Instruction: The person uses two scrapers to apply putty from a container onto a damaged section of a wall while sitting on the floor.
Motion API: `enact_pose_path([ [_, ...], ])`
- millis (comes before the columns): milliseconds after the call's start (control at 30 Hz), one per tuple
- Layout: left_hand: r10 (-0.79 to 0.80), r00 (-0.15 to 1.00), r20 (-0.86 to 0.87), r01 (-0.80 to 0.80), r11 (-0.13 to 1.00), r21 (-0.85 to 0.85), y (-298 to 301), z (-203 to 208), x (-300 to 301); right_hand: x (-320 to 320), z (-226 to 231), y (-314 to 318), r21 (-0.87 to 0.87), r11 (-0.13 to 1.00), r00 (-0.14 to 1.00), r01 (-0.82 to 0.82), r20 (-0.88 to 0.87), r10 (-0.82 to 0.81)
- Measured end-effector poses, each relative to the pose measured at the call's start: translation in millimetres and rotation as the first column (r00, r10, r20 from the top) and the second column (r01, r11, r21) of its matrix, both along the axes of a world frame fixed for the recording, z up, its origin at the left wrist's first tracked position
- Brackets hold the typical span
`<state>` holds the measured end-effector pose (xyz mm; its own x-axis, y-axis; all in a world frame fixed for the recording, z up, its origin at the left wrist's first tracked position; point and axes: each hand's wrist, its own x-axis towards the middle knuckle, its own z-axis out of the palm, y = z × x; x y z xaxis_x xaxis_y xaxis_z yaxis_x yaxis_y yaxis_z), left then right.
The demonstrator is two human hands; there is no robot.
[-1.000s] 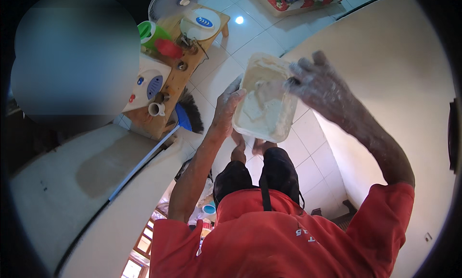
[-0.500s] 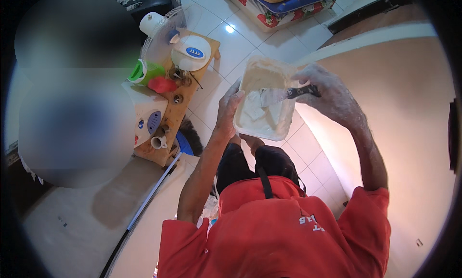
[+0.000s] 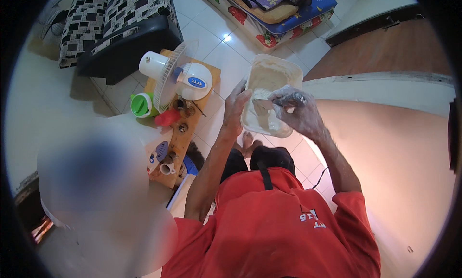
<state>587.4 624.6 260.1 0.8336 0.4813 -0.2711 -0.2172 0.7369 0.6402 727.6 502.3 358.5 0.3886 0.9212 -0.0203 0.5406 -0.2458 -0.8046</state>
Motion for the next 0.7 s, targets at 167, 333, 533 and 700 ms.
enact_pose_path([
  [167,-0.070,0.994,-0.088,0.078,0.992,0.094,39,4,38,58,-5,43,-0.058,0.992,0.994,0.111,-0.012,-0.112],
  [333,-0.133,0.990,-0.045,0.134,0.990,0.039,67,-4,90,82,-10,51,-0.031,0.993,0.978,0.118,-0.171,-0.122],
  [533,-0.185,0.982,-0.039,0.187,0.981,0.055,86,-8,154,153,-9,73,-0.026,0.982,0.976,0.187,-0.112,-0.189],
  [700,-0.246,0.969,-0.002,0.246,0.969,0.009,100,-17,215,182,-37,79,-0.029,0.993,0.979,0.115,-0.169,-0.118],
])
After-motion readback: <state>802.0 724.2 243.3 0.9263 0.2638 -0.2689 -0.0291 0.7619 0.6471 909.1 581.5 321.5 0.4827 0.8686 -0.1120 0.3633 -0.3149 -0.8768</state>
